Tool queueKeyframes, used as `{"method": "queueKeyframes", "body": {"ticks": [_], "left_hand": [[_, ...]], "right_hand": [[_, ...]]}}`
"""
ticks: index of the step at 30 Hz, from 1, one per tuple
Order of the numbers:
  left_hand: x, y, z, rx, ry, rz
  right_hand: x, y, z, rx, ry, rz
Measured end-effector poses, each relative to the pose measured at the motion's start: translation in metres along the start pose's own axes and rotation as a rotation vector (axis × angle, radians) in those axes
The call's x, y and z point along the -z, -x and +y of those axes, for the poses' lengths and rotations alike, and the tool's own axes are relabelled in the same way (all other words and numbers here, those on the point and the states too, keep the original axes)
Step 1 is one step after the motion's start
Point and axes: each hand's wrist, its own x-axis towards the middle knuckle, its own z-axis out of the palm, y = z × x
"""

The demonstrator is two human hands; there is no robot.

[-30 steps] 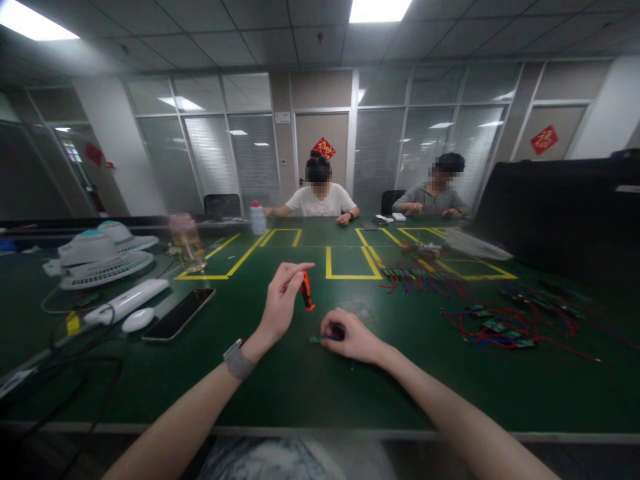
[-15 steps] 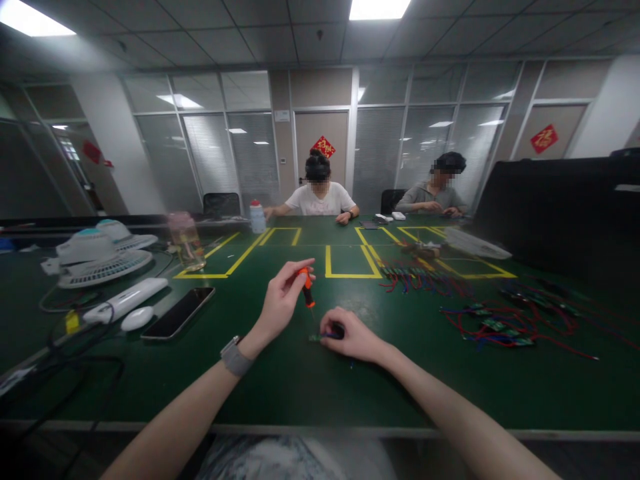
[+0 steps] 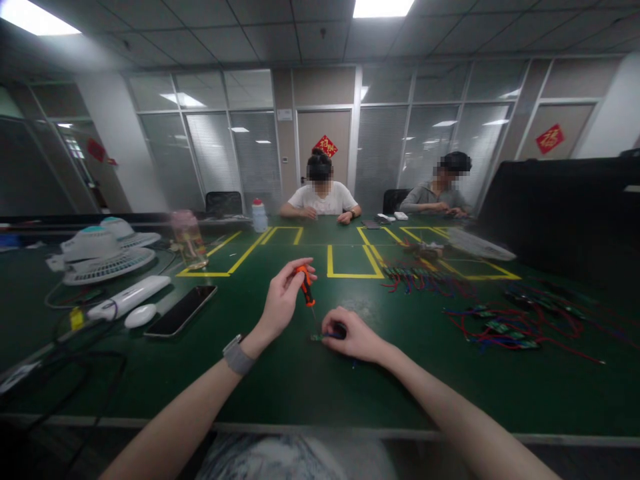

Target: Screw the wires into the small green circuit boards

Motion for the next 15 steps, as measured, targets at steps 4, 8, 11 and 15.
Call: {"method": "queueKeyframes", "body": {"ticks": [4, 8, 11, 15], "left_hand": [[-0.0006, 0.0019, 0.001, -0.006, 0.069, -0.04], [-0.0018, 0.0027, 0.0025, -0.009, 0.063, -0.058], [-0.0014, 0.0016, 0.0028, -0.04, -0.02, -0.036], [-0.0008, 0.0018, 0.002, -0.099, -0.149, 0.049]], "right_hand": [[0.0004, 0.0004, -0.0007, 0.003, -0.004, -0.003], [0.0011, 0.0004, -0.0023, 0.002, 0.005, -0.003], [0.0015, 0.0005, -0.0033, 0.003, 0.017, -0.001], [0.002, 0.0008, -0.003, 0.014, 0.026, 0.004]]}}
